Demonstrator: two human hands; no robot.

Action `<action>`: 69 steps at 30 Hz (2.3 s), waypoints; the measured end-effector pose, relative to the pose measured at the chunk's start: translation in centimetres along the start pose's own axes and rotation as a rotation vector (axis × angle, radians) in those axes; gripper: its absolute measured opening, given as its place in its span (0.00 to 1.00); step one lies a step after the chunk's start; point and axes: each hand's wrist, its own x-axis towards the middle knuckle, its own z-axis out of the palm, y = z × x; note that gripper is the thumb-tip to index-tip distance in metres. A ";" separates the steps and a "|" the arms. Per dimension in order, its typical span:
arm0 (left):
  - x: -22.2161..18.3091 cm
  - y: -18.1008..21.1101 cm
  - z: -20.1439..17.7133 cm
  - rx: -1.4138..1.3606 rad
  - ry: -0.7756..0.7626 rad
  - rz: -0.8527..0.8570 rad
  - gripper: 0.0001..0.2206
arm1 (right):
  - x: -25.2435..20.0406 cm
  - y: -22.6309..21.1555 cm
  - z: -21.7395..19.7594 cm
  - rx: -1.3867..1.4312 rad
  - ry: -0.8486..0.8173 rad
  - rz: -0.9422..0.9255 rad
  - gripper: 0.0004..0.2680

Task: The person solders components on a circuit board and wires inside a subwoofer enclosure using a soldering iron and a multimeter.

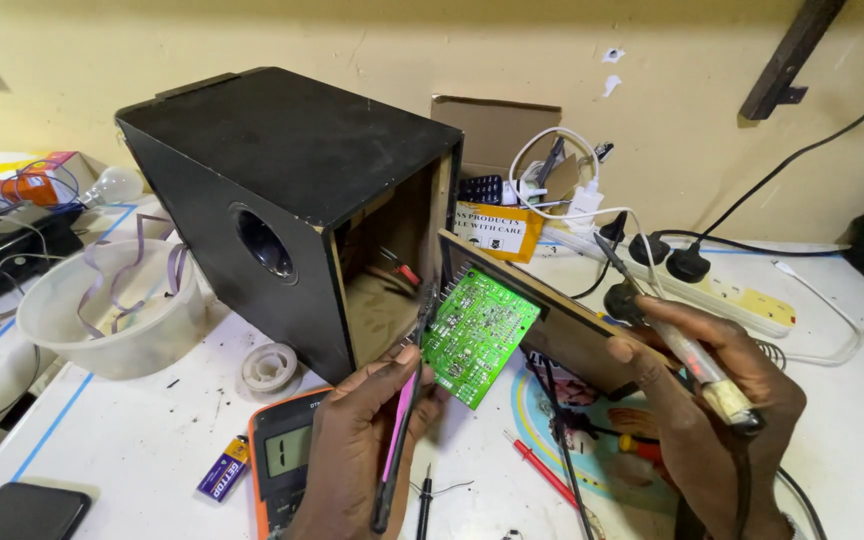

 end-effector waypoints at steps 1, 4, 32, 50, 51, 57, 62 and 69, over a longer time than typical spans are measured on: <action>0.3 -0.3 -0.3 -0.004 -0.013 0.007 0.07 | 0.1 0.2 -0.1 -0.032 -0.012 0.007 0.12; 1.1 -1.1 -1.1 -0.018 -0.050 0.022 0.07 | 0.3 0.9 -0.4 -0.134 -0.051 0.028 0.11; -0.3 -5.7 -6.6 0.601 0.187 0.381 0.18 | 4.5 4.3 8.5 0.739 -0.315 0.211 0.09; -3.7 -2.3 -3.8 0.878 0.089 1.073 0.13 | 3.2 2.7 9.4 0.998 -0.351 0.388 0.12; -3.8 -2.4 -3.5 0.937 0.105 1.213 0.15 | 2.9 3.0 9.8 0.940 -0.397 0.332 0.14; -4.3 -1.4 -3.0 1.157 0.170 1.481 0.15 | 1.9 2.3 10.5 0.760 -0.394 0.417 0.20; -4.6 0.0 -3.9 1.239 0.142 1.516 0.09 | 3.0 -0.3 8.7 0.549 -0.383 0.539 0.27; -4.2 0.7 -5.8 1.315 0.033 1.493 0.08 | 0.8 -3.2 7.7 0.475 -0.334 0.393 0.14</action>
